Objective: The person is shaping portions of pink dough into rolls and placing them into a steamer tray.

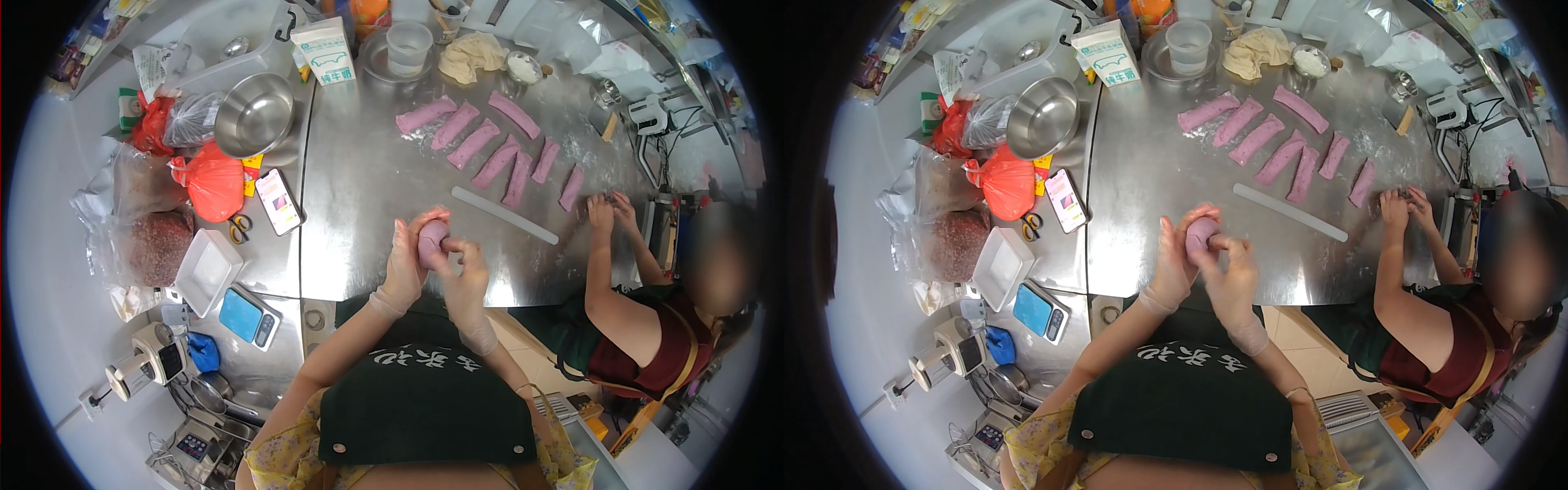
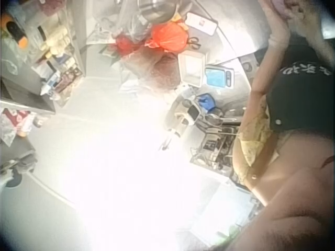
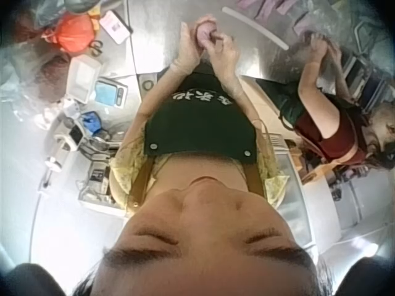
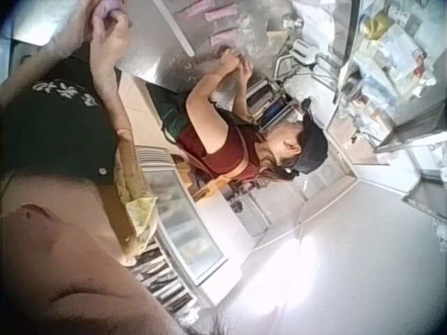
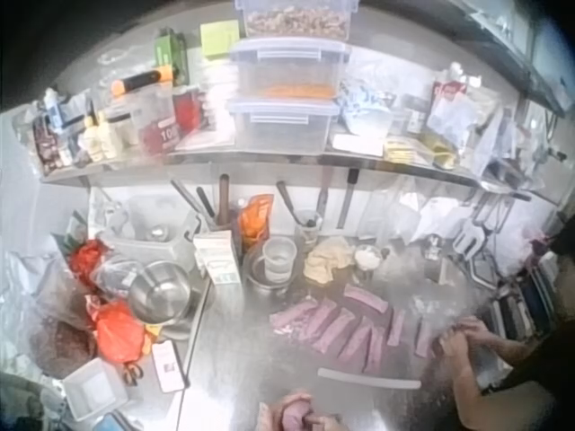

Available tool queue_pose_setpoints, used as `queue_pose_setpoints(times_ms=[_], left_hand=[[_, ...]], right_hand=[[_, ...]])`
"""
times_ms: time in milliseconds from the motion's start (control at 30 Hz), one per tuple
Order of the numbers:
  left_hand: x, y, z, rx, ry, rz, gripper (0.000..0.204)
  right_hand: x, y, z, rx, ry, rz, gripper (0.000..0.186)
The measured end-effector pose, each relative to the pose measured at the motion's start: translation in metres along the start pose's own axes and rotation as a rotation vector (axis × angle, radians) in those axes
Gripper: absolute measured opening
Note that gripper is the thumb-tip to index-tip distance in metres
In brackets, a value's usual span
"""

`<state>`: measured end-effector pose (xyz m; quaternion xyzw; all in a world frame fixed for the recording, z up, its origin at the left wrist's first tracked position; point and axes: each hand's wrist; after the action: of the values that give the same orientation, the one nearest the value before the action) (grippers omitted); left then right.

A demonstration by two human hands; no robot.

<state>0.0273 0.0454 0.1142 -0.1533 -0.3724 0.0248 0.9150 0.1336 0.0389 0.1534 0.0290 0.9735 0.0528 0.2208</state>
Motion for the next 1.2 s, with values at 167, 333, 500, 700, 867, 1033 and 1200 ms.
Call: queue_pose_setpoints(times_ms=[167,333,500,700,867,1033,1200], left_hand=[[0.012,-0.002,0.009,-0.036,-0.108,0.070,0.068],[0.000,-0.001,0.001,-0.116,-0.217,0.015,0.060],[-0.006,-0.002,-0.010,-0.191,-0.180,0.085,0.057],[0.007,-0.014,0.009,-0.218,-0.068,0.015,0.053],[0.002,-0.016,0.018,-0.163,0.169,-0.040,0.047],[-0.007,-0.012,0.015,-0.083,0.445,-0.024,0.053],[0.002,-0.013,0.022,0.323,1.293,-0.013,0.051]], right_hand=[[-0.010,0.001,0.003,-0.177,-0.124,-0.169,0.035],[-0.019,0.004,0.012,-0.011,0.152,-0.258,0.040],[-0.023,0.007,0.019,0.111,0.122,-0.287,0.035],[-0.023,0.013,0.016,0.136,0.038,-0.269,0.033],[-0.029,0.020,0.033,0.276,0.272,-0.285,0.034],[-0.031,0.022,0.029,0.360,0.400,-0.382,0.032],[-0.024,0.028,0.015,0.190,0.167,-0.357,0.032]])
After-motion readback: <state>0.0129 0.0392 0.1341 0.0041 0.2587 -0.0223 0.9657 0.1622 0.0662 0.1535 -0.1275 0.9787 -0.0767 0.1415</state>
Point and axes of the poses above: each hand's wrist, its own y-axis towards the middle knuckle, its own x-axis out of the palm, z = x × y, and after that the axes turned 6 degrees about y, right-handed
